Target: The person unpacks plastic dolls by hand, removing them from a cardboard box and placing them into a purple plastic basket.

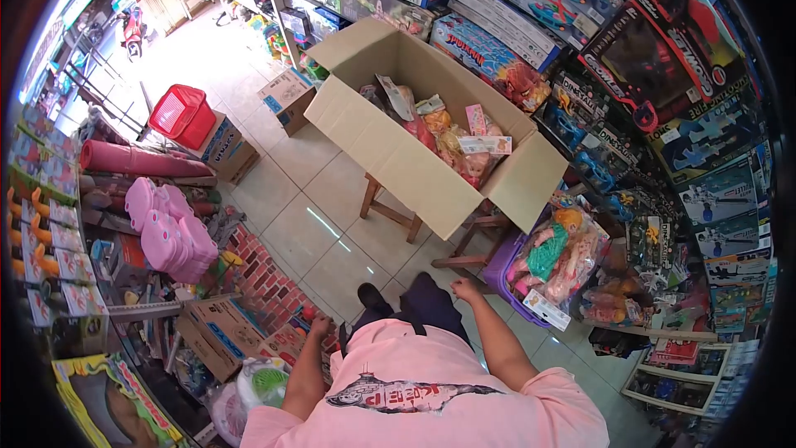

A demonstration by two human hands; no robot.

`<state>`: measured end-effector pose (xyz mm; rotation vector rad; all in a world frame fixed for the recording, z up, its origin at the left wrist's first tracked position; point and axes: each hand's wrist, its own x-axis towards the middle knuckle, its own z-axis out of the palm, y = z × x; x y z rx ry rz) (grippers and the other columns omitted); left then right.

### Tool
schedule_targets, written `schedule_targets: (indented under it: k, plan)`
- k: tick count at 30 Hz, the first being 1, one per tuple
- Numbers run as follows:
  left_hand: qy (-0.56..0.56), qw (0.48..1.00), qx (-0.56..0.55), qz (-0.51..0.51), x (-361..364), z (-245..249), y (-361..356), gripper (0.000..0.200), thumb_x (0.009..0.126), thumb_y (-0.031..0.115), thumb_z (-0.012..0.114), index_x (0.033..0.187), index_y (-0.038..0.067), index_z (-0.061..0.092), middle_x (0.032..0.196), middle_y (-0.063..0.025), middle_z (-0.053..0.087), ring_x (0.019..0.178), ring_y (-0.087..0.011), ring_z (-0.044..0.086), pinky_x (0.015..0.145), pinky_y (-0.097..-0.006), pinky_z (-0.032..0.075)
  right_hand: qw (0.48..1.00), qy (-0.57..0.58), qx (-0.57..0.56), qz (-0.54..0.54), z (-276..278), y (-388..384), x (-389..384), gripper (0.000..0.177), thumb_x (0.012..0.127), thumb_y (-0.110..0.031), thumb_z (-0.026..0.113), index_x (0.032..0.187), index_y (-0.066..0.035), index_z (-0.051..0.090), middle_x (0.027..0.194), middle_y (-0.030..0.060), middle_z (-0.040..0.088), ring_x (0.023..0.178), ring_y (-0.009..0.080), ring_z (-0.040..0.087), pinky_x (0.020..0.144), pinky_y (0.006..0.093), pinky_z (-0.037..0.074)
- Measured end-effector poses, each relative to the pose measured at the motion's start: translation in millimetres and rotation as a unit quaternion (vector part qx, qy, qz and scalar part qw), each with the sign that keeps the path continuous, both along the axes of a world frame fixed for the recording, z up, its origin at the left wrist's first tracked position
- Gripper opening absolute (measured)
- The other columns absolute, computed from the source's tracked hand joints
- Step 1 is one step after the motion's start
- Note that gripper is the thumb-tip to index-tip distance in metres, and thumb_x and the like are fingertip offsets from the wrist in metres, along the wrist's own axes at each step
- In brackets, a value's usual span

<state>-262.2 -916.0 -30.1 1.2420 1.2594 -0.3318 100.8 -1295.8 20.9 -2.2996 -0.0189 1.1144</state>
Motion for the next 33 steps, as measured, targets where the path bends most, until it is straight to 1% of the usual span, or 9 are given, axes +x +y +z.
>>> schedule_targets:
  k: [8,9,12,14,20,24,27,29,33]
  plan:
    - [0.131,0.982,-0.003,-0.134,42.2,67.0,38.4,0.03,0.092,0.024,0.059,0.102,-0.003,0.068,0.086,-0.0134,0.071,0.07,-0.0235,0.068,0.055,-0.0367,0.051,0.961,0.197,-0.193,0.003,-2.7,-32.0,-12.4,0.037,0.087,-0.035,0.062,0.097,-0.001,0.07,0.091,0.0151,0.074,0.072,0.0263,0.073,0.063,0.0387,0.057]
    - [0.134,0.981,0.0,-0.138,18.0,6.6,49.6,0.03,0.092,0.024,0.059,0.102,-0.003,0.068,0.086,-0.0134,0.071,0.07,-0.0235,0.068,0.055,-0.0367,0.051,0.961,0.201,-0.189,-0.001,1.1,-26.7,-9.6,0.037,0.087,-0.035,0.062,0.097,-0.001,0.07,0.091,0.0151,0.074,0.072,0.0263,0.073,0.063,0.0387,0.057]
    - [-0.123,0.927,0.08,-0.346,60.6,-15.5,92.8,0.029,0.092,0.023,0.06,0.104,-0.002,0.067,0.089,-0.0138,0.072,0.069,-0.0233,0.068,0.054,-0.036,0.051,0.956,0.224,-0.187,-0.032,4.0,-5.1,8.5,0.039,0.088,-0.037,0.06,0.098,-0.001,0.07,0.095,0.0158,0.074,0.072,0.0277,0.073,0.064,0.0388,0.058]
    - [0.073,0.995,-0.001,-0.074,107.6,34.8,114.8,0.029,0.093,0.024,0.061,0.106,-0.002,0.065,0.088,-0.013,0.071,0.069,-0.023,0.068,0.059,-0.0351,0.053,0.969,0.193,-0.136,-0.068,-0.4,15.9,29.8,0.038,0.088,-0.036,0.061,0.102,-0.002,0.07,0.093,0.0137,0.074,0.073,0.0254,0.073,0.063,0.0389,0.058]
    - [-0.076,0.988,0.122,0.055,247.8,110.6,185.2,0.034,0.097,0.029,0.06,0.117,0.001,0.057,0.105,-0.0084,0.064,0.086,-0.0194,0.066,0.068,-0.0326,0.051,0.99,0.014,0.0,-0.144,49.3,85.4,103.3,0.036,0.09,-0.034,0.059,0.111,-0.004,0.066,0.087,0.0094,0.073,0.07,0.0198,0.07,0.069,0.0366,0.056]
    - [-0.258,0.913,0.303,0.09,355.5,194.7,224.7,0.031,0.1,0.025,0.056,0.121,0.002,0.054,0.108,-0.0076,0.059,0.094,-0.018,0.06,0.077,-0.0319,0.048,0.96,-0.031,0.107,-0.258,85.7,85.8,104.6,0.035,0.093,-0.033,0.059,0.11,-0.003,0.065,0.089,0.0112,0.072,0.072,0.0221,0.07,0.074,0.0382,0.056]
    - [-0.322,0.835,0.443,0.042,430.7,281.4,220.4,0.031,0.1,0.024,0.057,0.122,0.002,0.053,0.11,-0.0084,0.056,0.102,-0.0194,0.055,0.084,-0.034,0.046,0.978,-0.194,0.071,-0.02,94.4,55.3,92.4,0.036,0.095,-0.034,0.058,0.111,-0.002,0.064,0.092,0.0138,0.071,0.078,0.0243,0.07,0.079,0.0385,0.055]
    - [-0.337,0.802,0.492,0.027,468.2,321.4,214.3,0.03,0.097,0.017,0.06,0.121,0.001,0.054,0.113,-0.0098,0.054,0.109,-0.0214,0.05,0.092,-0.0367,0.043,0.997,-0.08,0.0,0.012,155.3,40.5,86.3,0.038,0.096,-0.037,0.057,0.117,-0.006,0.065,0.103,0.0139,0.071,0.091,0.0216,0.071,0.077,0.0341,0.054]
    - [-0.399,0.689,0.601,-0.068,520.4,377.0,180.5,0.029,0.089,0.007,0.064,0.117,0.0,0.056,0.113,-0.0115,0.054,0.109,-0.0246,0.049,0.094,-0.0388,0.042,0.984,0.067,0.022,-0.162,324.9,37.1,93.2,0.041,0.098,-0.035,0.058,0.084,0.002,0.07,0.078,0.0118,0.072,0.067,0.0183,0.069,0.06,0.0305,0.053]
